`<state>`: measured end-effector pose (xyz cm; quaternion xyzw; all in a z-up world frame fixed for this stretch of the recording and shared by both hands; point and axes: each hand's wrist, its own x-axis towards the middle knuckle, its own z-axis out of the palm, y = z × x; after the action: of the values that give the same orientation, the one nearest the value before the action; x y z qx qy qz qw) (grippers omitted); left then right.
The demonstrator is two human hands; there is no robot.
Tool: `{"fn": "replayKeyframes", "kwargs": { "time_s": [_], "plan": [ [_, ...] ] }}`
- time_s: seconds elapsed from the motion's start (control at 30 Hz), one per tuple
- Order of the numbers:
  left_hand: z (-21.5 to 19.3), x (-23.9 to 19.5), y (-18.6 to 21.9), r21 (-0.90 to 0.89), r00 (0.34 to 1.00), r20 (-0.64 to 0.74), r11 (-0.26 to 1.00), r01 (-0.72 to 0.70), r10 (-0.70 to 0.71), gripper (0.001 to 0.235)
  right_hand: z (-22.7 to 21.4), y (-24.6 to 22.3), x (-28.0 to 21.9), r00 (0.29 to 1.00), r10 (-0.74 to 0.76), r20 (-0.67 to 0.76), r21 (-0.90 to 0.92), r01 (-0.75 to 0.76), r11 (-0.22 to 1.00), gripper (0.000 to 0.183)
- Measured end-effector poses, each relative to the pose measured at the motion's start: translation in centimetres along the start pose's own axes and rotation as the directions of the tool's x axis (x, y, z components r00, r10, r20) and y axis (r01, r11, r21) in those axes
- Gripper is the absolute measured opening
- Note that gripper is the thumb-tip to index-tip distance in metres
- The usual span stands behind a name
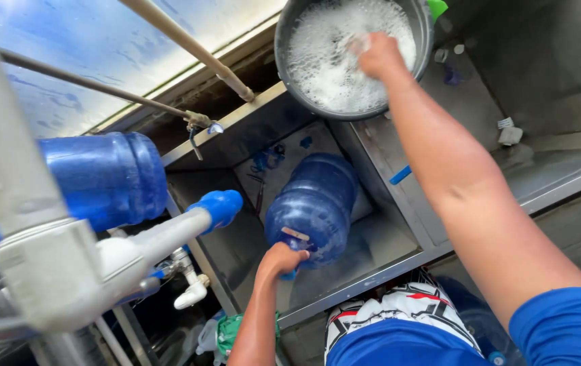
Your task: Washing and rinsing large water jugs in a sink area of a water production facility.
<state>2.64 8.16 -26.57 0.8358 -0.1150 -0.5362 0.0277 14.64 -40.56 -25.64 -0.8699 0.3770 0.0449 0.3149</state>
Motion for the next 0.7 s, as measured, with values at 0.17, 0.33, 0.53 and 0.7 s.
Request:
{"fn": "replayKeyframes", "kwargs": {
  "time_s": [0.17, 0.33, 0.53, 0.7],
  "plan": [
    [0.2, -6.0, -1.9, -0.675, 0.989, 0.15, 0.73, 0.101, 0.001, 0.03, 0.5, 4.2, 2.9, 0.93, 0.258, -0.261, 0.537, -0.082, 0.84, 0.052],
    [1.3, -9.4, -1.4, -0.802, 0.994, 0.083, 0.597, 0.021, 0.076, 0.02, 0.0, 0.8, 0.3, 0.926, -0.254, 0.281, 0.891, -0.154, 0.426, 0.047],
    [0.8, -13.1, 1.5, -0.837, 0.996, -0.016, 0.543, -0.062, 0.09, 0.021, 0.1, -8.1, -13.8, 0.506, -0.803, 0.316, 0.94, -0.282, 0.193, 0.045],
    [-0.2, -13.9, 3.0, -0.854, 0.996, -0.079, 0.512, -0.087, 0.037, 0.023, 2.6, -10.9, -28.8, 0.531, -0.824, 0.199, 0.491, 0.674, 0.552, 0.041]
  ]
}}
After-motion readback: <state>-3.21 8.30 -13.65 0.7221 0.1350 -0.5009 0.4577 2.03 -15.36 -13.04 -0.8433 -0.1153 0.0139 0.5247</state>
